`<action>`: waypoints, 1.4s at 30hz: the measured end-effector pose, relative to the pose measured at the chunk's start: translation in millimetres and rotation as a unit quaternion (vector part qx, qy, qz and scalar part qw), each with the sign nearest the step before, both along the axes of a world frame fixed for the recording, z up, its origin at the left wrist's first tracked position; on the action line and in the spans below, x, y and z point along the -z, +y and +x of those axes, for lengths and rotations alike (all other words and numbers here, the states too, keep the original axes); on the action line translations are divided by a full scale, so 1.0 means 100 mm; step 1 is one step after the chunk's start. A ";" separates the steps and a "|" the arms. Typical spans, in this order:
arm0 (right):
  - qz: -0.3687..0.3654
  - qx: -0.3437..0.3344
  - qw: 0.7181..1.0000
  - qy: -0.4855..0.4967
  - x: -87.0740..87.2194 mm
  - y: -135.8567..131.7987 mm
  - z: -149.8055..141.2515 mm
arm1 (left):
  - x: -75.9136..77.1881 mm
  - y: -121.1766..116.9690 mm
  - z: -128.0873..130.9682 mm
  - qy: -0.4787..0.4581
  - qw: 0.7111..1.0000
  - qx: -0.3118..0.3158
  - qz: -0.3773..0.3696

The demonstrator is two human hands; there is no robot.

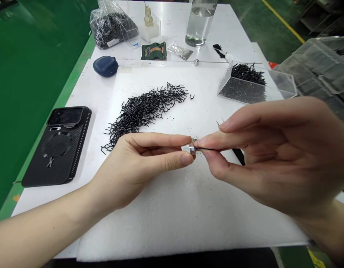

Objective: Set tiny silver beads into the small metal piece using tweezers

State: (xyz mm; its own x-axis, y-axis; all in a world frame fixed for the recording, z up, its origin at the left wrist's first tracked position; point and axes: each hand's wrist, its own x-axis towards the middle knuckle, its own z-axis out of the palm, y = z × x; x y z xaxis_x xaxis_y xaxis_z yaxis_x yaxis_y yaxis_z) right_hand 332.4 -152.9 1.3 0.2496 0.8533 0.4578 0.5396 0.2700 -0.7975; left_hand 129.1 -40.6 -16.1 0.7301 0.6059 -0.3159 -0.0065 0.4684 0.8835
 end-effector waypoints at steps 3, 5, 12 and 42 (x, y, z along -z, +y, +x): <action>0.001 -0.004 1.000 -0.020 0.02 -0.03 0.01 | -0.01 0.00 0.00 -0.004 1.000 0.003 -0.007; 0.001 -0.010 1.000 -0.019 0.04 -0.04 0.01 | -0.01 -0.01 0.01 -0.006 1.000 0.001 -0.003; 0.028 -0.073 0.996 0.047 0.10 -0.01 0.01 | -0.03 -0.03 0.01 0.010 0.999 -0.016 0.026; 0.109 -0.128 0.984 0.052 0.19 0.14 0.07 | 0.00 -0.03 0.01 -0.021 0.999 0.005 0.025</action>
